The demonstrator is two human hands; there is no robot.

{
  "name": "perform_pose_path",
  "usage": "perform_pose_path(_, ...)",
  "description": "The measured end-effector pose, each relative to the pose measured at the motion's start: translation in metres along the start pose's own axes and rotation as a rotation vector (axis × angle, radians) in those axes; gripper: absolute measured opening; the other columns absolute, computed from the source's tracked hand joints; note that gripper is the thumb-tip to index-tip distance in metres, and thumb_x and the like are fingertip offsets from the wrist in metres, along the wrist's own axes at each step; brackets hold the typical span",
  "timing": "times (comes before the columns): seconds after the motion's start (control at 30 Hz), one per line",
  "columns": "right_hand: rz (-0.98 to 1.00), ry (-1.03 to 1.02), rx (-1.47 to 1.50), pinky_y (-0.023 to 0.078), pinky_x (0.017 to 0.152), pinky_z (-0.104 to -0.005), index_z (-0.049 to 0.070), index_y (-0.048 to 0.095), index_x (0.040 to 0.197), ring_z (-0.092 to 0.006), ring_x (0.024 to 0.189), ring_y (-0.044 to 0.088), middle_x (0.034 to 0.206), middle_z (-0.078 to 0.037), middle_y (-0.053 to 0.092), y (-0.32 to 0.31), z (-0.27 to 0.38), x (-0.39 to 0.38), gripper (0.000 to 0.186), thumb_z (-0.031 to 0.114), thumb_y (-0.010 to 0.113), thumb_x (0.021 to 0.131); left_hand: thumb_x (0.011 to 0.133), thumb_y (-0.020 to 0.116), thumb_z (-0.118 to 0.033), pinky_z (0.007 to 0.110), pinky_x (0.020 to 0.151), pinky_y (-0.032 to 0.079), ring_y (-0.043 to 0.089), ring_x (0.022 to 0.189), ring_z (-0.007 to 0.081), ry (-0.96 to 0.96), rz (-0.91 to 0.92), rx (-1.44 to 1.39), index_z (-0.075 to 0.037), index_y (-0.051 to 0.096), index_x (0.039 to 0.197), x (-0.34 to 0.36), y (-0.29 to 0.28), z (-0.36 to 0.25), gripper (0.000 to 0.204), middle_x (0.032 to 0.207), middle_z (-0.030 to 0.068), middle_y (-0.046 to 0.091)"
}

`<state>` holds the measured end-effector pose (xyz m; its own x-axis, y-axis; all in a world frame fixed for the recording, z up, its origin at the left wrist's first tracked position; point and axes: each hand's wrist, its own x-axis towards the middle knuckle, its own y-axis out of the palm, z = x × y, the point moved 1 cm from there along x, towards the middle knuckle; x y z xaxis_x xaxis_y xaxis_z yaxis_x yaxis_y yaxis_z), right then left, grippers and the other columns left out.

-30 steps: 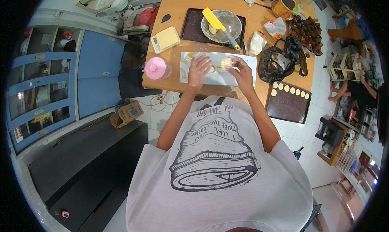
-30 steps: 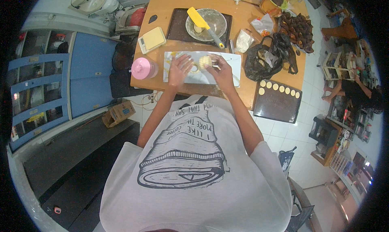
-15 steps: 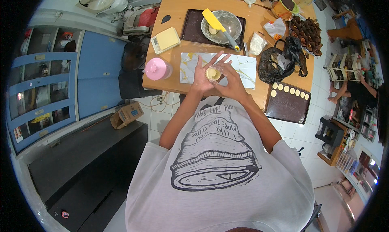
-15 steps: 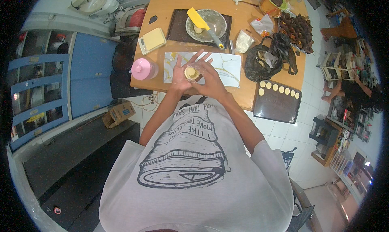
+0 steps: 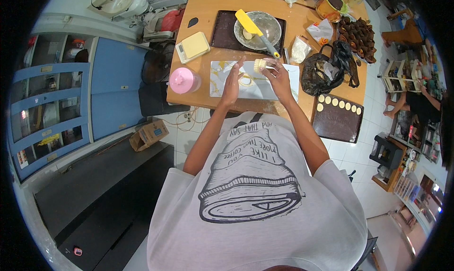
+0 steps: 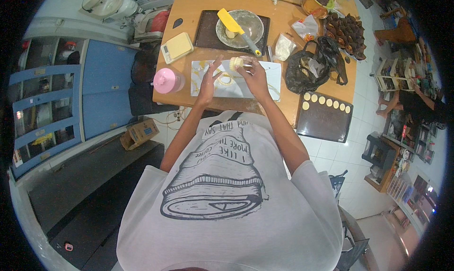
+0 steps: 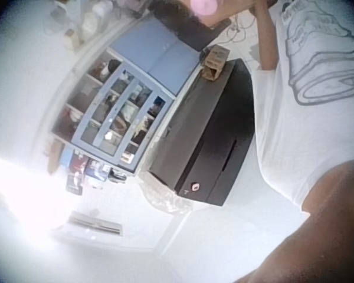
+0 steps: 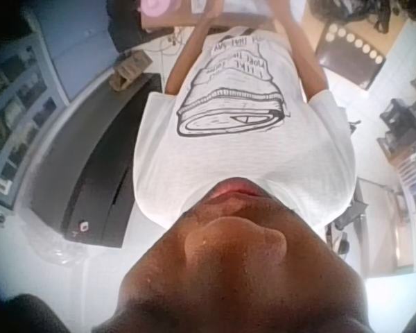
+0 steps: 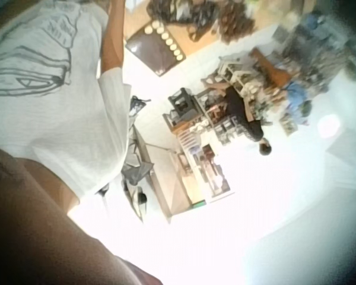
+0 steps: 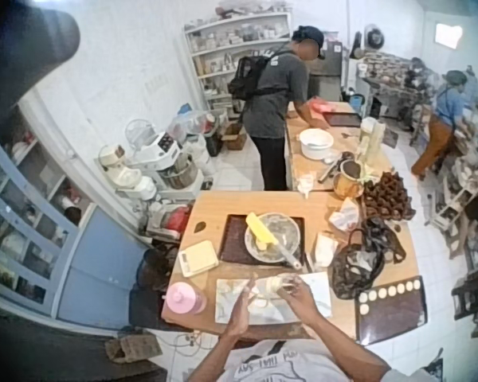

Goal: The person prepares round dough pieces by flattening them with a rolling pin on a board and placing them onto a baking tray.

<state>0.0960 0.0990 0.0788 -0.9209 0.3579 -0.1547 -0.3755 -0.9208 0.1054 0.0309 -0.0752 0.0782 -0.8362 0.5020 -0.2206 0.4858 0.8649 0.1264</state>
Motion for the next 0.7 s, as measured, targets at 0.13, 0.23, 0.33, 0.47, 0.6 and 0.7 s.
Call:
perform_pose_path(0.13, 0.063, 0.070, 0.161, 0.055, 0.090, -0.0311, -0.001, 0.059, 0.129, -0.0178, 0.105, 0.067, 0.120, -0.011, 0.067, 0.017, -0.011, 0.010, 0.042, 0.011, 0.074, 0.093, 0.111, 0.022, -0.049, 0.041, 0.124, 0.023, 0.027, 0.152, 0.0308, 0.114, 0.072, 0.222, 0.000, 0.031, 0.158, -0.009, -0.005, 0.000, 0.069, 0.163, 0.0176, 0.032)
perform_pose_path(0.23, 0.104, 0.132, 0.255, 0.055, 0.090, -0.0309, -0.001, 0.059, 0.128, -0.0169, 0.105, 0.067, 0.119, -0.011, 0.067, 0.030, -0.014, 0.021, 0.041, 0.010, 0.074, 0.092, 0.112, 0.022, -0.046, 0.040, 0.124, 0.020, 0.025, 0.153, 0.0310, 0.149, 0.071, 0.246, 0.003, 0.029, 0.158, -0.016, -0.008, 0.009, 0.067, 0.164, 0.0195, 0.031)
perform_pose_path(0.33, 0.078, 0.171, 0.356, 0.056, 0.090, -0.0302, -0.001, 0.060, 0.125, -0.0161, 0.104, 0.066, 0.118, -0.010, 0.067, 0.035, -0.018, 0.022, 0.039, 0.010, 0.074, 0.091, 0.112, 0.025, -0.042, 0.040, 0.125, 0.018, 0.025, 0.153, 0.0309, 0.111, 0.037, 0.270, 0.004, 0.027, 0.158, -0.028, -0.014, 0.014, 0.065, 0.163, 0.0204, 0.031)
perform_pose_path(0.47, 0.083, 0.166, 0.312, 0.055, 0.086, -0.0285, 0.000, 0.061, 0.124, -0.0151, 0.099, 0.066, 0.116, -0.010, 0.067, 0.033, -0.025, 0.018, 0.038, 0.010, 0.074, 0.090, 0.112, 0.028, -0.039, 0.039, 0.125, 0.017, 0.025, 0.153, 0.0310, 0.102, -0.051, 0.344, 0.004, 0.027, 0.158, -0.037, -0.022, 0.014, 0.062, 0.164, 0.0201, 0.029)
perform_pose_path(0.6, 0.116, 0.187, 0.270, 0.054, 0.084, -0.0279, 0.000, 0.061, 0.123, -0.0148, 0.097, 0.066, 0.115, -0.010, 0.067, 0.031, -0.035, 0.015, 0.036, 0.010, 0.074, 0.091, 0.113, 0.027, -0.037, 0.039, 0.126, 0.017, 0.024, 0.154, 0.0311, 0.151, 0.015, 0.267, 0.003, 0.030, 0.157, -0.034, -0.018, 0.011, 0.060, 0.165, 0.0196, 0.027)
perform_pose_path(0.7, 0.118, 0.166, 0.300, 0.054, 0.084, -0.0281, 0.000, 0.061, 0.122, -0.0148, 0.098, 0.066, 0.116, -0.010, 0.067, 0.028, -0.034, 0.015, 0.036, 0.010, 0.074, 0.090, 0.113, 0.026, -0.036, 0.038, 0.126, 0.016, 0.022, 0.154, 0.0309, 0.175, 0.078, 0.355, 0.002, 0.030, 0.157, -0.030, -0.017, 0.019, 0.058, 0.166, 0.0188, 0.025)
